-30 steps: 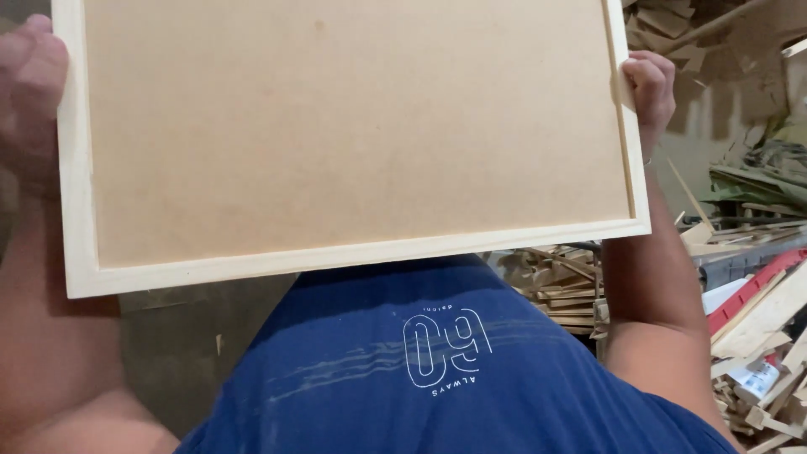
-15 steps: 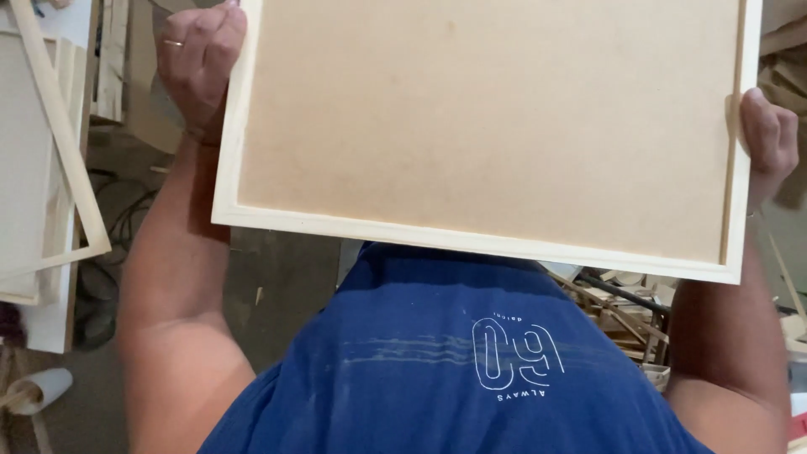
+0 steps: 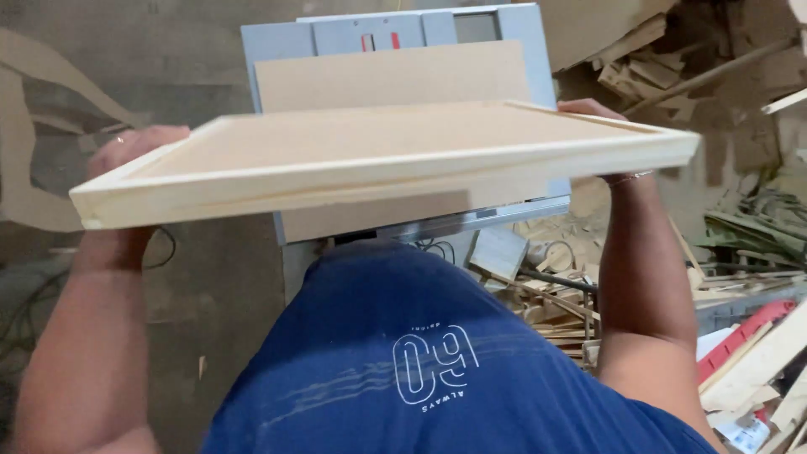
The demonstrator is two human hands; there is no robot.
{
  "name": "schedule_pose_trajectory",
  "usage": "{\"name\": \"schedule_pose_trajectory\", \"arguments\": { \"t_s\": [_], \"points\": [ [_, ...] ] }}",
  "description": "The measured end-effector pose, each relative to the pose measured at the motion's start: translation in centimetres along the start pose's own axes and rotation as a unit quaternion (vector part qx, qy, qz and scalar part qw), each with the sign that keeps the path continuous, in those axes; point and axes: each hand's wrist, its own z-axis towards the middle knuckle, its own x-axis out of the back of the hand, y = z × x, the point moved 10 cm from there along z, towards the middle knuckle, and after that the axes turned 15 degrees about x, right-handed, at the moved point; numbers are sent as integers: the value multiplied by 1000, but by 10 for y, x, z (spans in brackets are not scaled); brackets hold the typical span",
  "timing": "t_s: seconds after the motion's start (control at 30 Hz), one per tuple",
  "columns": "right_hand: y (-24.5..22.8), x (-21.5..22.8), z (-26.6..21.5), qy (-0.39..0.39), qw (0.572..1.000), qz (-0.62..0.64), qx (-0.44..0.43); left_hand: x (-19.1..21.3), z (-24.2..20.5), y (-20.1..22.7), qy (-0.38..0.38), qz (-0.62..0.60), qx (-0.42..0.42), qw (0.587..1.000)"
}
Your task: Inspecting, sanding, and fitting together wooden frames and panels in a workshop.
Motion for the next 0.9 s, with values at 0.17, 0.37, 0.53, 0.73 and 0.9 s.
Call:
{"name": "schedule_pose_trajectory", "arguments": {
  "t_s": [0.17,0.37,0.53,0.73,0.9],
  "points": [
    [39,24,-6,-115,925,-319,-171,-89,-11,-74,-59,265,83,959],
    [61,40,-12,-109,923,-283,-237,-121,-21,-49,-234,160,366,887],
    [94,65,-18,-128,916,-298,-236,-143,-14,-43,-255,230,389,855],
    [105,88,-23,-134,926,-296,-190,-153,0,-20,-243,173,455,839],
    [118,83,-28,-187,912,-311,-191,-143,-4,3,-212,119,523,817]
  ]
}}
